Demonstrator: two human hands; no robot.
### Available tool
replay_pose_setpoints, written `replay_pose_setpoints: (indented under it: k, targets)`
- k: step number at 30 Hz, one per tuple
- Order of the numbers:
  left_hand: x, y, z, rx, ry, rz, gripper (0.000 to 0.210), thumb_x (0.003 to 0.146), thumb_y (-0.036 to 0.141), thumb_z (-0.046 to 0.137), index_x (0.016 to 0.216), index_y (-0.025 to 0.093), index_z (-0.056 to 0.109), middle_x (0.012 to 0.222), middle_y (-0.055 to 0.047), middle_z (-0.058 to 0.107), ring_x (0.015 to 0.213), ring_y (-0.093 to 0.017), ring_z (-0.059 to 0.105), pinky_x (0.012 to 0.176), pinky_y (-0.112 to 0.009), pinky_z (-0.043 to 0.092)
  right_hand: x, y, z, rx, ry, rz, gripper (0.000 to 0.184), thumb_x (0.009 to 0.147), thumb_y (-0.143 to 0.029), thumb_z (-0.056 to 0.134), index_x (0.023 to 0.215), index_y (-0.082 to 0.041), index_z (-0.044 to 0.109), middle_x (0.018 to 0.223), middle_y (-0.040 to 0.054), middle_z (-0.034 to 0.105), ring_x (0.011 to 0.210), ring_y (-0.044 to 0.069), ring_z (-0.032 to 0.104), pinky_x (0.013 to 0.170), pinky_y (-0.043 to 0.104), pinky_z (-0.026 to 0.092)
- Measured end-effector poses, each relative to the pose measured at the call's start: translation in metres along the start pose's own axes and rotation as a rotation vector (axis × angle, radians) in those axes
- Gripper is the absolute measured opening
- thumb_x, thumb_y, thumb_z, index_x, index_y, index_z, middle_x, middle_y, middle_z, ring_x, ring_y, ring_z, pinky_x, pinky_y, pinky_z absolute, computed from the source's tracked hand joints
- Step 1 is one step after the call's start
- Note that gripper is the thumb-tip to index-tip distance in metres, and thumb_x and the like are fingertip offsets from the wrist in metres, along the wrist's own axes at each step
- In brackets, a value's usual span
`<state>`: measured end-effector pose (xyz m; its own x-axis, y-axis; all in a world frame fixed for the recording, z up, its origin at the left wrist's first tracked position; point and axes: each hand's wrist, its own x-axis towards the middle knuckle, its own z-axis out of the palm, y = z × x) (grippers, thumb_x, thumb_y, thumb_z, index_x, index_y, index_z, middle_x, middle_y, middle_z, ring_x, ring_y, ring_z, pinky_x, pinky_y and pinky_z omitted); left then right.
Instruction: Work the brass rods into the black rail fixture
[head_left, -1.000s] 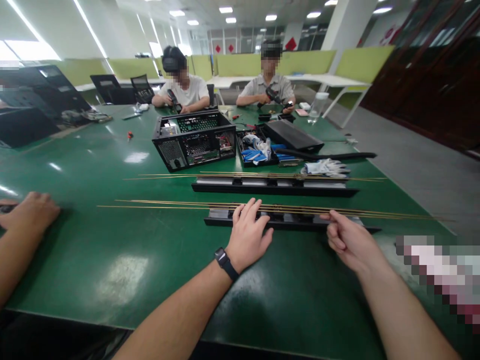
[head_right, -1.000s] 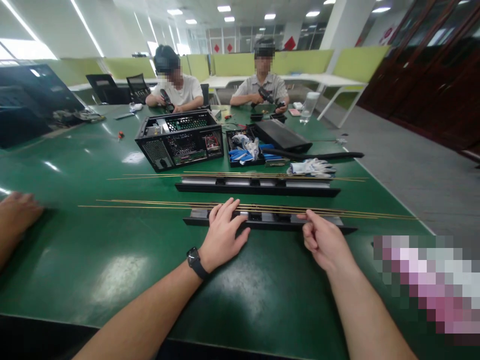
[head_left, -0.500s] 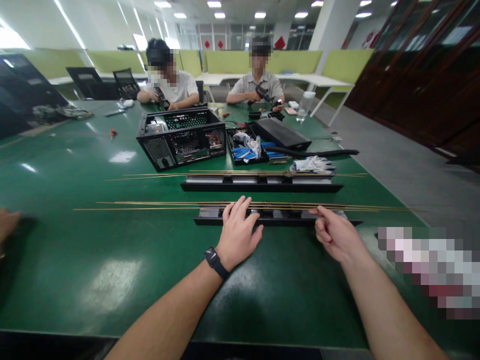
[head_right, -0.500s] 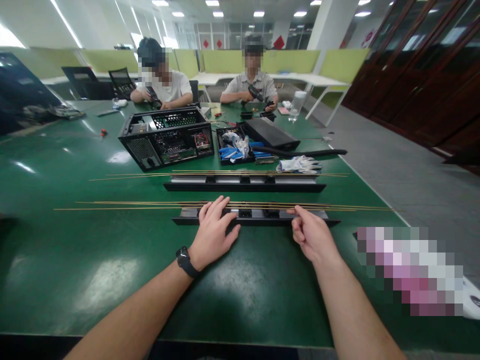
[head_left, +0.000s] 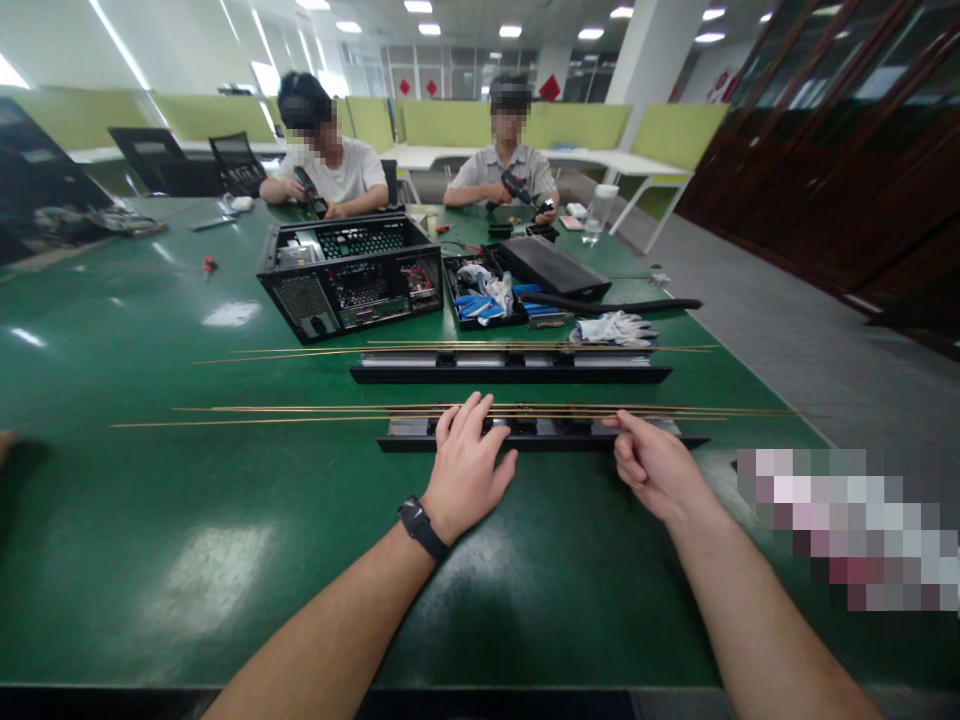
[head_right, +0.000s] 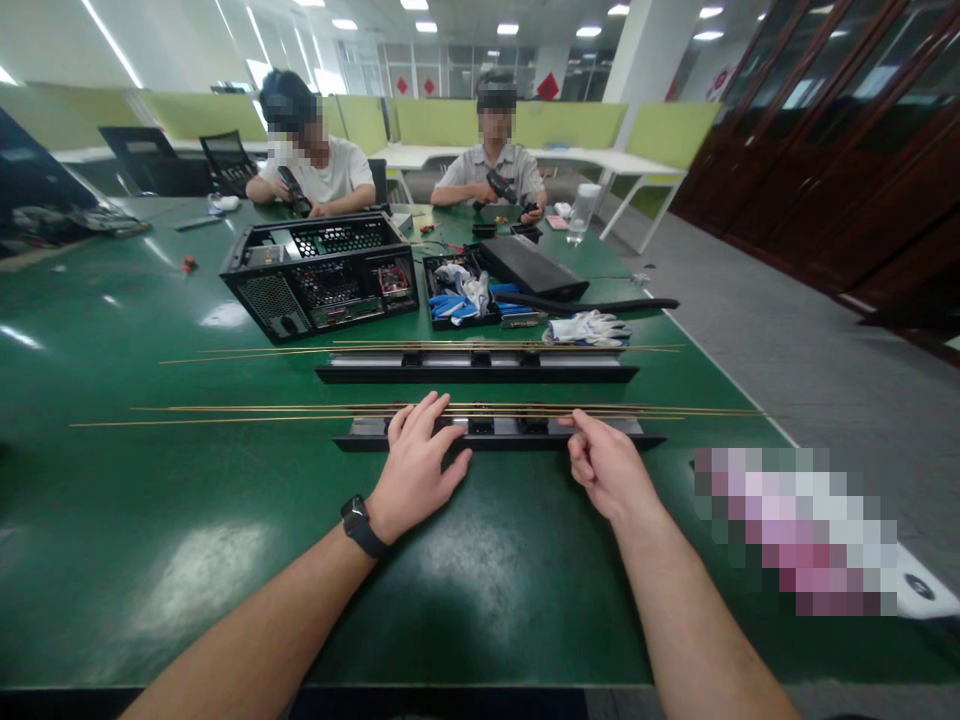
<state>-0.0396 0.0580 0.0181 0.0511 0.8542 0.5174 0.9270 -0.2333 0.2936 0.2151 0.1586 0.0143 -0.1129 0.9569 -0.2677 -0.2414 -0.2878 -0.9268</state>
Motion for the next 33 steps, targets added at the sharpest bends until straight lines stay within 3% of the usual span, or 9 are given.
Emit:
replay_pose_setpoints:
  k: [33]
  targets:
    - [0.001,0.001,-0.002,-0.002,-0.01,0.0,0.021,0.094,0.03,0.064,0.112,0.024,0.072,0.152,-0.013,0.052,0.149,-0.032,0.04,0.121,-0.056,0.03,-0.009,-0.003,0.011,-0.039,-0.06,0.04,0.04,0.08,-0.05,0.081,0.098,-0.017,0.067,0.047,-0.0073,0.051,0.029,0.004,0.029,0.03,0.015,0.017]
